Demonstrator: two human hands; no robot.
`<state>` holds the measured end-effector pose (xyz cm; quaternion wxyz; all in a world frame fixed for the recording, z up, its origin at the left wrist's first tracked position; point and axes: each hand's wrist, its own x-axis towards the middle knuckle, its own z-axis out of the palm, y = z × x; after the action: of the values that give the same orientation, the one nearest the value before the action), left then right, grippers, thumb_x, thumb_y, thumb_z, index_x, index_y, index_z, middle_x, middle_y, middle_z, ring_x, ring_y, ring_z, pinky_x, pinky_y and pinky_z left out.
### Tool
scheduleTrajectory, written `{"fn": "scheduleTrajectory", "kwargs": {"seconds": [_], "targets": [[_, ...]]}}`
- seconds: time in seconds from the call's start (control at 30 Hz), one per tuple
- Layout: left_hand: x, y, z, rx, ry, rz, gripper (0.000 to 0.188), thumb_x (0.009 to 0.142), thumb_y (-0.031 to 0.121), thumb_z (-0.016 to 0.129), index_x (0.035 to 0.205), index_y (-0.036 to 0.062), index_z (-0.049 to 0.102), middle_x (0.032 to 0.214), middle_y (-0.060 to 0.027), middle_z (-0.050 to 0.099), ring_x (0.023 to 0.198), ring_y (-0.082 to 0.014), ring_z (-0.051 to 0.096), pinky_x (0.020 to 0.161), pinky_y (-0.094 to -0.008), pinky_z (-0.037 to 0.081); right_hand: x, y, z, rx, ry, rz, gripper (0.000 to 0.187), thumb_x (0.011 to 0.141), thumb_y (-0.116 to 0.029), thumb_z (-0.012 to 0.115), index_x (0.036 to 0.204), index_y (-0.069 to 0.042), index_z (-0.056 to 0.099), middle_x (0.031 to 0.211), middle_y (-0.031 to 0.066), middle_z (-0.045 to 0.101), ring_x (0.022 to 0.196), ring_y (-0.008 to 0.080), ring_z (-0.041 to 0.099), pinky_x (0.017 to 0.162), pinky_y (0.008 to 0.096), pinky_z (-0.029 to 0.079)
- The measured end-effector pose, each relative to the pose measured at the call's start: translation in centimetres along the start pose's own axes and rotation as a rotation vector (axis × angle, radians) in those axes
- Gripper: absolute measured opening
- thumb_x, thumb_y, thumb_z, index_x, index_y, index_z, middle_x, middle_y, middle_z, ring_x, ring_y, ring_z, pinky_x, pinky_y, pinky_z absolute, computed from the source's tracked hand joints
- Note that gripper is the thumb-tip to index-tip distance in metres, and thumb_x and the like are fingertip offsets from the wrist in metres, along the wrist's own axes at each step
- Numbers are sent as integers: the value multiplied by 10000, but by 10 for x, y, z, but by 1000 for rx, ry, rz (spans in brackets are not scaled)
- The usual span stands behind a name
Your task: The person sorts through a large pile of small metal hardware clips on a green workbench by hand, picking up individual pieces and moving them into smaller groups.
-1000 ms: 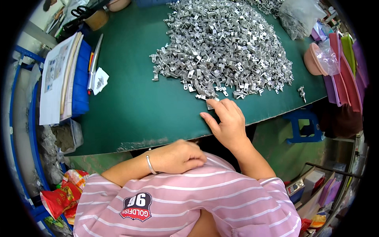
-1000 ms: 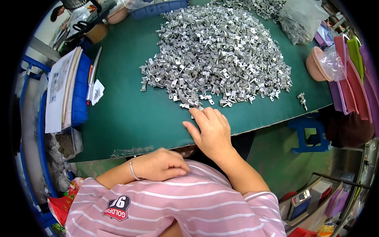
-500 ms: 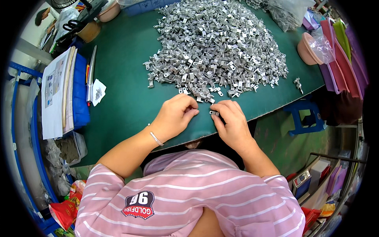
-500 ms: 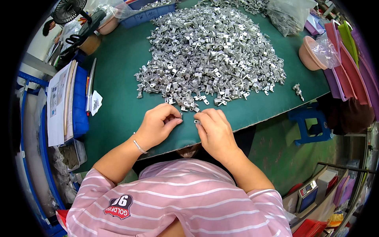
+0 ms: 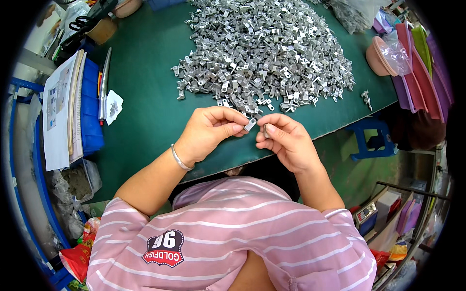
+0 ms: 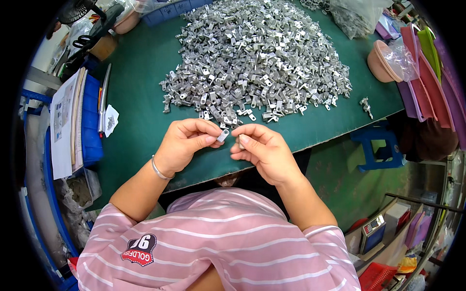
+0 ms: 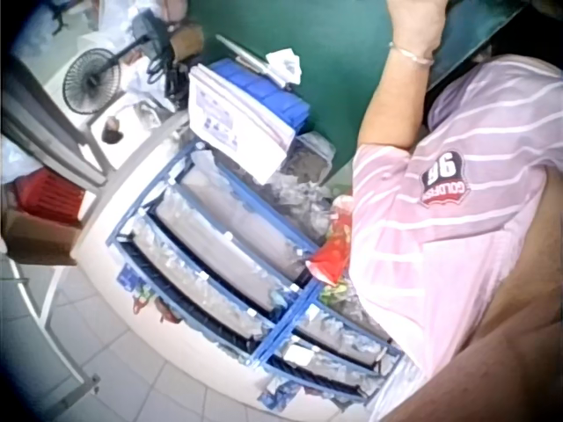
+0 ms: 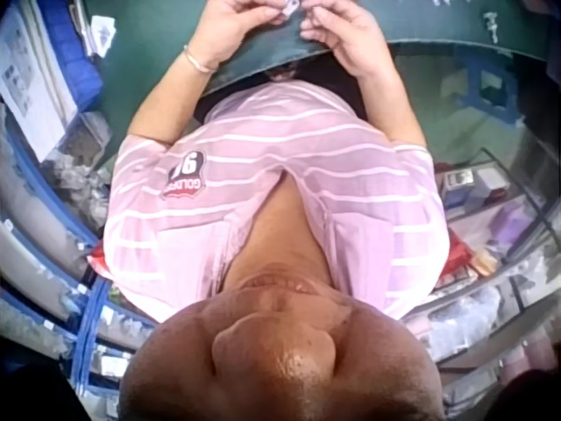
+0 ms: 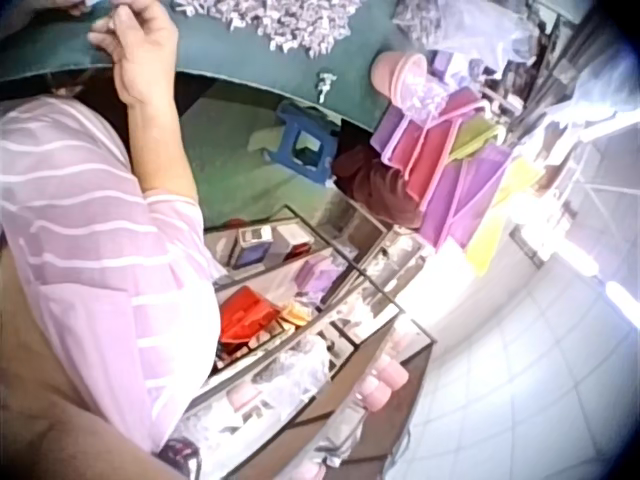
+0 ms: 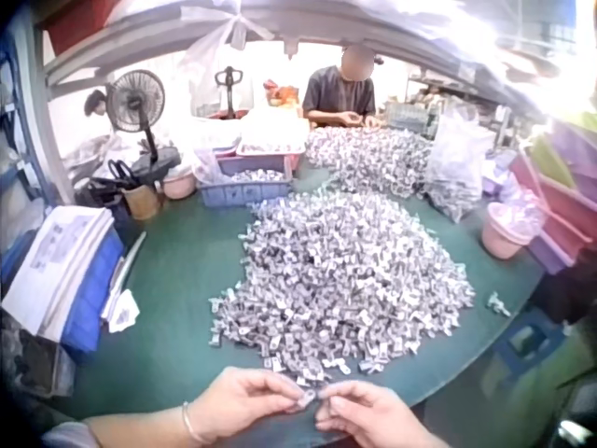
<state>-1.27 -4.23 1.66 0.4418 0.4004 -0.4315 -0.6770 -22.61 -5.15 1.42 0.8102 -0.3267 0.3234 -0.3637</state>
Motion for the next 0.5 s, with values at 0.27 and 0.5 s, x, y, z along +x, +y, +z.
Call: {"fn": "scheduleTrajectory", "kwargs": {"seconds": [0.27,0.5], "targets": [[1,3,-7,-349,-8,-48,244,824,-28,582,1067,-10,579,931,-114,638,838,-194,646,763,-315,553,4,11,-5,517,-91,99,128,911,3,449,1025,25,505,986,151,586,951,300,639,818,375,563],[3,6,-7,-446,23,-80,229,788,-48,541,1010,-16,583,833,-62,594,699,-133,568,599,-237,482,5,15,-11,584,-166,94,149,863,15,463,998,4,524,947,148,588,903,292,640,742,372,572]]}}
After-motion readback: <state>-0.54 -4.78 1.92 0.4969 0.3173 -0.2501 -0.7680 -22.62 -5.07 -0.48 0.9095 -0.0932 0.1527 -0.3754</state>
